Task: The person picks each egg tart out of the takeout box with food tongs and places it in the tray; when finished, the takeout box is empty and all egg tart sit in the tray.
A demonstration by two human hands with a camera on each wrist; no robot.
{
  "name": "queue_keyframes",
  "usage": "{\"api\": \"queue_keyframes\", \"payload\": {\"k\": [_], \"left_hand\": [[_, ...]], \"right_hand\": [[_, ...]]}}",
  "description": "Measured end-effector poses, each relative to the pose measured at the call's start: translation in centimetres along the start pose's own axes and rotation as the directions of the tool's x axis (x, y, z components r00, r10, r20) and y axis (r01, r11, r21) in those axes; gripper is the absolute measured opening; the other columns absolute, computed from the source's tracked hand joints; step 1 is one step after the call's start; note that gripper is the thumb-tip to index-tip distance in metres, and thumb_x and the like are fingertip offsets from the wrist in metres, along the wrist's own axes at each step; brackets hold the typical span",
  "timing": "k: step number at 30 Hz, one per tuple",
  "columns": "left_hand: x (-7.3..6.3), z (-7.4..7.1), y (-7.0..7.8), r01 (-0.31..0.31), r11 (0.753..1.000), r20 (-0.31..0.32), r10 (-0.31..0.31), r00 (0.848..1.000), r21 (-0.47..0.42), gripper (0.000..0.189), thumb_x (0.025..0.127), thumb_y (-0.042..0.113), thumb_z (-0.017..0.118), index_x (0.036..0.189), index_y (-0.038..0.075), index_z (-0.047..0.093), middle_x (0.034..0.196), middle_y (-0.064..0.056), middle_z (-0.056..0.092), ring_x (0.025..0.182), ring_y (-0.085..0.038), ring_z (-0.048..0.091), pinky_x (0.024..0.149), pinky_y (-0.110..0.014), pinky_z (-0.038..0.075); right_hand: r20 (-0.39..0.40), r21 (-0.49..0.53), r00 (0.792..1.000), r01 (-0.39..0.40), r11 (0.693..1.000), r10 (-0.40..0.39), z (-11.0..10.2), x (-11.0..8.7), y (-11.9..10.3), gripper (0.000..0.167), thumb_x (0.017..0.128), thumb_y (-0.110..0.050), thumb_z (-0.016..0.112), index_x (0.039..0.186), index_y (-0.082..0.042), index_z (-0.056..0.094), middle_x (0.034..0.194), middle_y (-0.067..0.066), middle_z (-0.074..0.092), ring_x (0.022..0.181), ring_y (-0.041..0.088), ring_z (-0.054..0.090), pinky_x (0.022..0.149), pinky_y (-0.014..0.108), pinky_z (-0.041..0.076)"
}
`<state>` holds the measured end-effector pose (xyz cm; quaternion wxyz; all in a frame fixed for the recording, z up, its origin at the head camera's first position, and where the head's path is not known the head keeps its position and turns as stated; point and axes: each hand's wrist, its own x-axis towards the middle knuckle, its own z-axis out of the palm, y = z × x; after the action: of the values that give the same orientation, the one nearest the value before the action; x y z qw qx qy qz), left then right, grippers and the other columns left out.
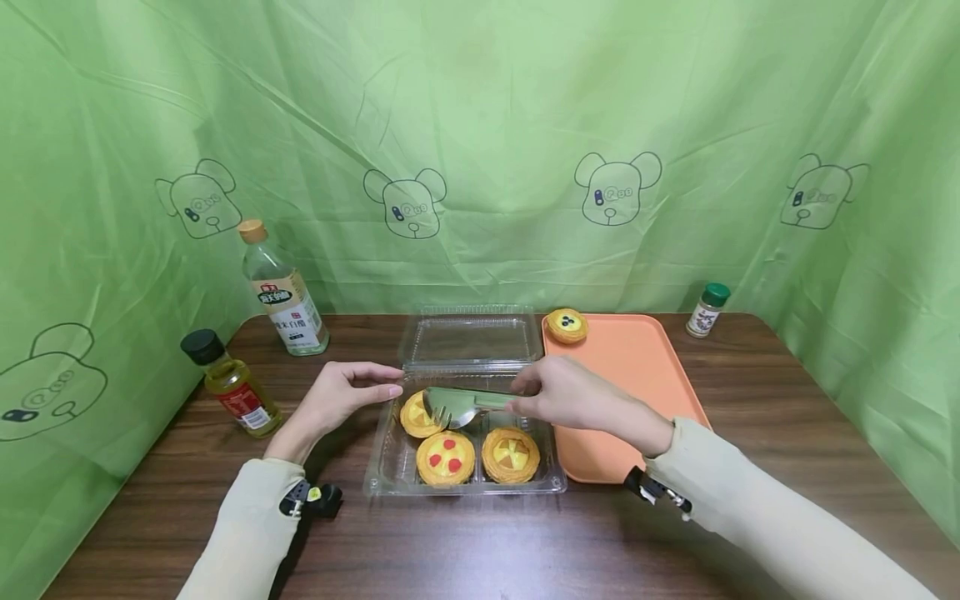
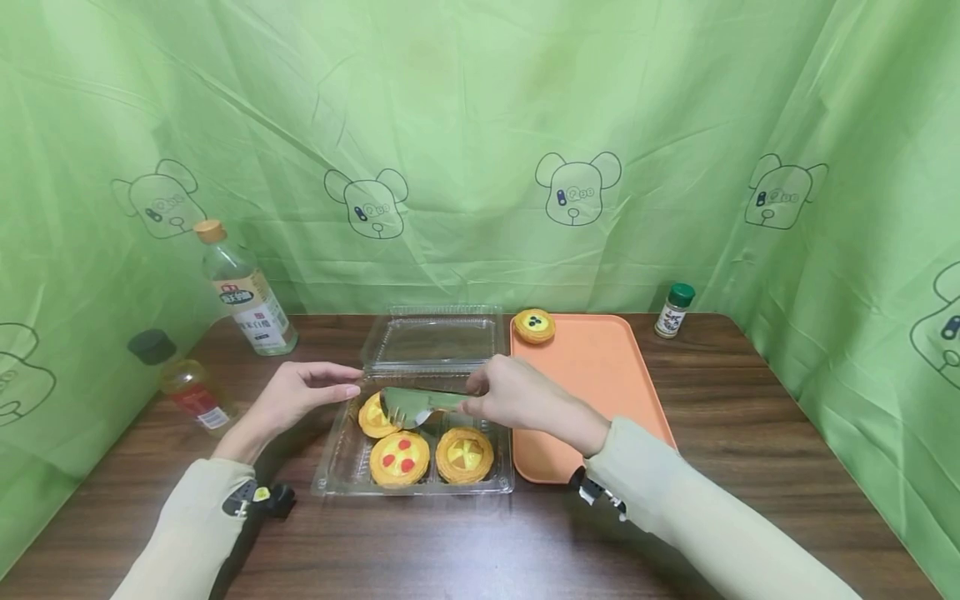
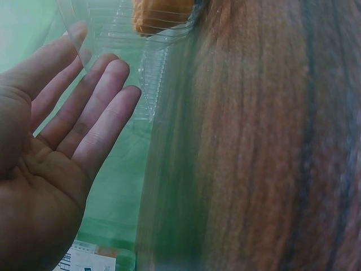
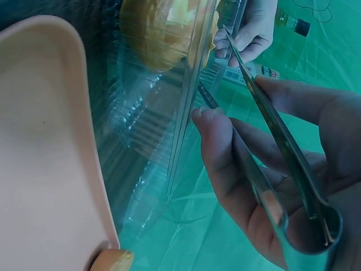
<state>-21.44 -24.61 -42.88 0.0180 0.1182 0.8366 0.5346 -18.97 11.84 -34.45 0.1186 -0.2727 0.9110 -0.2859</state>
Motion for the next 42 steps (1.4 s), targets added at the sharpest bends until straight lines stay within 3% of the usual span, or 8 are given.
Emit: {"api": "queue_keyframes", "payload": {"k": [7,19,34,42], "left_hand": [[0.0,0.0,-0.3,0.002,1.000,0.005,-0.002,1.000,-0.002,0.032,0.089,0.024,0.090,0.117,0.009,0.083,0.112,-0.006,0.080,0.099,-0.016,0.073,0.081,-0.027,0.058],[0.0,0.1,-0.2,-0.002,1.000,0.005,0.002,1.000,-0.002,0.033,0.088,0.025,0.090,0.116,0.010,0.083,0.110,-0.005,0.080,0.100,-0.016,0.073,0.082,-0.026,0.058],[0.0,0.0,0.0,-0.002,1.000,0.003,0.002,1.000,-0.004,0.032,0.089,0.022,0.090,0.116,0.009,0.083,0.111,-0.006,0.080,0.098,-0.015,0.073,0.081,-0.026,0.057],[0.1,0.1,-0.2,-0.005,1.000,0.005,0.005,1.000,0.004,0.031,0.089,0.023,0.090,0.116,0.009,0.083,0.111,-0.006,0.080,0.097,-0.016,0.073,0.080,-0.027,0.058]], "right_hand": [[0.020,0.027,1.000,-0.008,1.000,0.008,0.1,0.4,-0.3,0.008,0.097,-0.021,0.078,0.096,-0.014,0.082,0.078,-0.003,0.071,0.061,0.007,0.052,0.058,0.030,0.045],[0.070,0.064,0.996,-0.067,0.996,0.063,0.6,1.1,-0.8,0.009,0.098,-0.020,0.078,0.096,-0.012,0.080,0.073,-0.003,0.070,0.052,0.009,0.056,0.051,0.028,0.048],[0.061,-0.047,0.996,-0.064,0.997,0.067,0.7,1.7,-1.6,0.020,0.097,-0.024,0.079,0.109,-0.009,0.081,0.087,-0.006,0.074,0.069,0.009,0.063,0.069,0.032,0.054],[0.028,-0.040,0.999,-0.021,0.999,0.022,1.0,1.1,-1.2,0.017,0.098,-0.021,0.079,0.109,-0.009,0.082,0.078,-0.010,0.070,0.065,0.008,0.058,0.064,0.030,0.050]]}}
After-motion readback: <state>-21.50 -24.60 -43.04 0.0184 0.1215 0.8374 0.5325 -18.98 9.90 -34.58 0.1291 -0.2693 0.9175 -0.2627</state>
